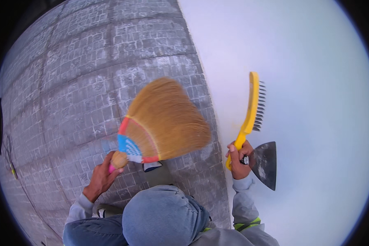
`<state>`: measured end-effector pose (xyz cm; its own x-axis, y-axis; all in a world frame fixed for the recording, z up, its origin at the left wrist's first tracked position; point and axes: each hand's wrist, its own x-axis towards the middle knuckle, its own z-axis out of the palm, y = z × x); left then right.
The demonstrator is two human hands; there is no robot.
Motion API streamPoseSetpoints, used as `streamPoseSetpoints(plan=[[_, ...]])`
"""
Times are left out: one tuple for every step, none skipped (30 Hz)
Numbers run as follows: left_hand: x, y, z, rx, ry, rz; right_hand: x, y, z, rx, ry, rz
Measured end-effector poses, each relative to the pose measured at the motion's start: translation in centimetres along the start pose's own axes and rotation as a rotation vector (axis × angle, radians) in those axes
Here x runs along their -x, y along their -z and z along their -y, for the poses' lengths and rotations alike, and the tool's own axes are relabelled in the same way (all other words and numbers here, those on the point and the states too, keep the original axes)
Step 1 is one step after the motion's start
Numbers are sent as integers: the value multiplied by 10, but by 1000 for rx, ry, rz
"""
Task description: The person kneels on a tiled floor and uses a yellow brush and a metal scraper to clean the grout lines. They alternate between scrubbing and scraping, then use a broom to sweep the area.
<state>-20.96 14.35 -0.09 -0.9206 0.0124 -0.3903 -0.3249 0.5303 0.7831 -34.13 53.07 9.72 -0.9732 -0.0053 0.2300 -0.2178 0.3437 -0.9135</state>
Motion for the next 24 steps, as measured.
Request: streamPoseSetpoints(plan=[[-18, -13, -5, -76, -86, 38, 0, -1, 0, 20, 1, -32], [-36, -28, -11, -129, -192, 44, 0, -2, -2, -20, 59, -18], [-46, -38, -20, -181, -302, 40, 0, -3, -2, -10, 27, -66], [-52, -47, -24, -234, -305, 108, -1, -4, -4, -51, 40, -37], [-56, -53, -28, -253, -350, 120, 0, -5, -3, -68, 22, -45], [-59, -56, -29, -279, -304, 128, 1, -6, -4, -116, 62, -45], [-59, -56, -28, -285, -292, 102, 2, -7, -2, -74, 15, -27], [-59, -55, -26, -298, -272, 99, 3, -9, -1, -71, 32, -7], [-59, -50, -20, -287, -191, 2, 3, -11, 2, -65, 48, 6], [-56, -39, -11, -276, -98, -60, 4, -12, 6, -48, 22, 7], [-53, -29, 2, -259, 6, -110, 4, -15, 10, -47, 37, 53], [-43, -18, 15, -243, 69, -191, 3, -17, 15, -39, 19, 74], [-29, -4, 33, -234, 137, -284, 3, -21, 19, -29, -26, 104], [-11, 10, 52, -183, 229, -347, 3, -24, 23, -38, -62, 130], [12, 26, 72, -141, 291, -450, 3, -29, 24, -22, -102, 146], [36, 40, 92, -83, 314, -564, 4, -34, 22, -27, -157, 170], [61, 52, 109, -30, 310, -711, 6, -38, 20, -93, -162, 192], [78, 64, 130, -196, 240, -881, 7, -45, 12, -106, -209, 238], [95, 71, 146, -396, 82, -1059, 10, -52, 3, -75, -273, 256], [119, 78, 156, -92, 431, -1069, 13, -60, -9, -89, -294, 286], [145, 84, 162, 208, 724, -1065, 14, -68, -22, -94, -313, 317], [167, 83, 164, 284, 685, -1153, 14, -74, -33, -99, -288, 397], [193, 74, 163, 368, 660, -1231, 16, -80, -43, -99, -275, 477], [213, 62, 164, 413, 711, -1272, 15, -88, -50, -131, -211, 555]])
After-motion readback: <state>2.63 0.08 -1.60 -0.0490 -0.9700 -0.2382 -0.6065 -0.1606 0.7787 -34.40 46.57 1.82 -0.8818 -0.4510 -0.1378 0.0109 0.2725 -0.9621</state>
